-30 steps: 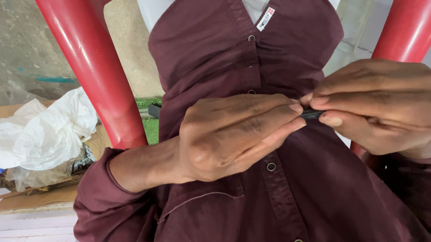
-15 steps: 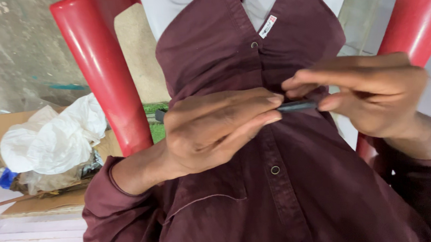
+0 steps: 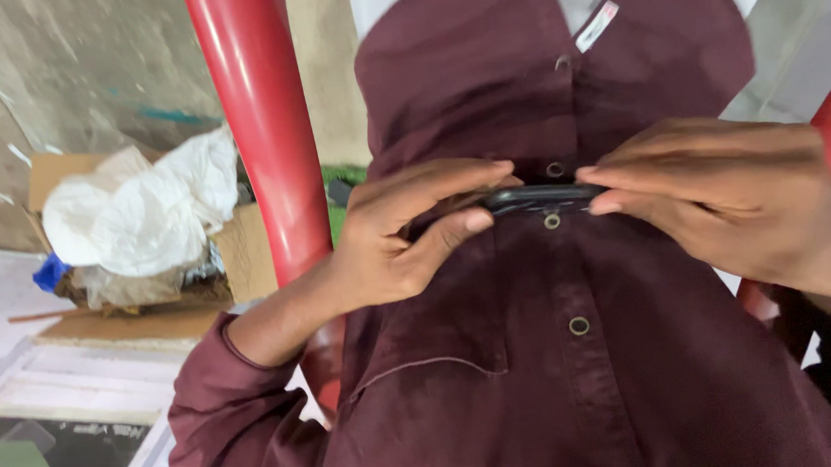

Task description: The person uses a screwdriver to remove screws from a disassembled smartphone, then places the back cover onto the device and presses the edges to secure it. The person then wipes the back of the phone with a cloth.

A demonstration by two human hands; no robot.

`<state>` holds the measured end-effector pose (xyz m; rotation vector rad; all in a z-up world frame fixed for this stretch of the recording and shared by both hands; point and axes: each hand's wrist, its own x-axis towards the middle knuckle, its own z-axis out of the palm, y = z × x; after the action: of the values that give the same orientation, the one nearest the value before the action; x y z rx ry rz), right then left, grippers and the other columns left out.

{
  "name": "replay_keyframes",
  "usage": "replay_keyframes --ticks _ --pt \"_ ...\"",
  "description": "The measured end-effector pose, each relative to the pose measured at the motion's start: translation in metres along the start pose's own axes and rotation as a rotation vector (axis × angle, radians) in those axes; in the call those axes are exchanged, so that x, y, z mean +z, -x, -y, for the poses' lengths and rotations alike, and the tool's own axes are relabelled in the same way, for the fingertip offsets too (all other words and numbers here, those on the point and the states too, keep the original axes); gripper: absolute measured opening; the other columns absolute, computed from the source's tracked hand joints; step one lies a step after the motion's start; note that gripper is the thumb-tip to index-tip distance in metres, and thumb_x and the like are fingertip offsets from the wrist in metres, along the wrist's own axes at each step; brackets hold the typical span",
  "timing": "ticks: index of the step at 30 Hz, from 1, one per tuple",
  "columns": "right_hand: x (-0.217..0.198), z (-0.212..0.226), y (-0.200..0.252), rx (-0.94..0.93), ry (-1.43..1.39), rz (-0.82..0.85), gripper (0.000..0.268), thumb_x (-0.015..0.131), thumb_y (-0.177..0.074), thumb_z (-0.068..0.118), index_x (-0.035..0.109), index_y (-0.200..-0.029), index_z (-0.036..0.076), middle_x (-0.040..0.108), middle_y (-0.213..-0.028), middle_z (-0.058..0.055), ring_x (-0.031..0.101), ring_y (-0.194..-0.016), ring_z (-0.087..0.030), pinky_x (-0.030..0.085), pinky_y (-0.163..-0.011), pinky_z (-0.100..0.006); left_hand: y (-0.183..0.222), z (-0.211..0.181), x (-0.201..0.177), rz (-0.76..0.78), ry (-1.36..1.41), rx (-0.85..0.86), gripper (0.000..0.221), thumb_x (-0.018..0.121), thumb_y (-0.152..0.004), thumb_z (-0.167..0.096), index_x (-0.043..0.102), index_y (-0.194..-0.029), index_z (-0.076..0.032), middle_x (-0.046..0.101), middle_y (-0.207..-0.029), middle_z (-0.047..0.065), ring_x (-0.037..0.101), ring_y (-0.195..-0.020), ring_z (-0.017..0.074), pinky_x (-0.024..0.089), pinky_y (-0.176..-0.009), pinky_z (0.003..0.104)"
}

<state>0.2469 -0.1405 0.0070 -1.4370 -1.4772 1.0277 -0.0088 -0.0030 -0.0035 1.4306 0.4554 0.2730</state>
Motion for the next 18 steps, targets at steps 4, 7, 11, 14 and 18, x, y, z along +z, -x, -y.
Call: replay_keyframes --ticks 4,7,11,14,18 --pt "0.007 0.004 -0.001 0.003 0.067 0.064 0.027 0.079 -0.083 0.004 0.071 -0.107 -0.006 0.073 -0.091 -0.018 0.076 -0.081 -0.026 0.063 -0.069 -0.031 0.005 0.0 -0.001 0.042 -0.19 0.121 0.03 0.077 -0.102 -0.003 0.067 -0.13 0.003 0.072 -0.122 0.018 0.075 -0.11 0.025 0.063 -0.093 0.03" --pt "0.01 0.012 0.001 0.035 0.127 0.109 0.025 0.081 -0.083 0.003 0.072 -0.105 -0.006 0.073 -0.091 -0.019 0.075 -0.081 -0.028 0.062 -0.069 -0.031 0.003 -0.003 0.001 0.04 -0.24 0.164 0.031 0.081 -0.098 -0.003 0.068 -0.125 0.004 0.072 -0.119 0.019 0.077 -0.102 0.0249 0.064 -0.086 0.031" --pt "0.011 0.011 -0.003 -0.034 0.13 0.114 0.023 0.083 -0.081 0.001 0.072 -0.099 -0.008 0.074 -0.088 -0.02 0.075 -0.078 -0.027 0.061 -0.064 -0.029 -0.003 -0.002 0.009 0.022 -0.27 0.226 0.027 0.083 -0.099 -0.002 0.069 -0.122 0.003 0.072 -0.117 0.016 0.077 -0.1 0.0251 0.065 -0.084 0.031" --pt "0.01 0.008 -0.001 -0.05 0.125 0.122 0.024 0.082 -0.079 -0.004 0.071 -0.1 -0.008 0.073 -0.088 -0.021 0.075 -0.078 -0.027 0.061 -0.064 -0.03 -0.003 0.0 0.009 0.031 -0.262 0.222 0.026 0.084 -0.101 -0.002 0.069 -0.122 0.003 0.073 -0.117 0.015 0.077 -0.099 0.0239 0.065 -0.082 0.029" --pt "0.015 0.001 0.005 -0.052 0.104 0.117 0.02 0.071 -0.092 0.005 0.068 -0.109 -0.005 0.073 -0.098 -0.018 0.075 -0.087 -0.025 0.062 -0.076 -0.029 -0.003 0.001 0.011 0.046 -0.273 0.255 0.027 0.085 -0.099 -0.003 0.069 -0.12 0.005 0.072 -0.117 0.017 0.077 -0.099 0.0257 0.065 -0.084 0.03"
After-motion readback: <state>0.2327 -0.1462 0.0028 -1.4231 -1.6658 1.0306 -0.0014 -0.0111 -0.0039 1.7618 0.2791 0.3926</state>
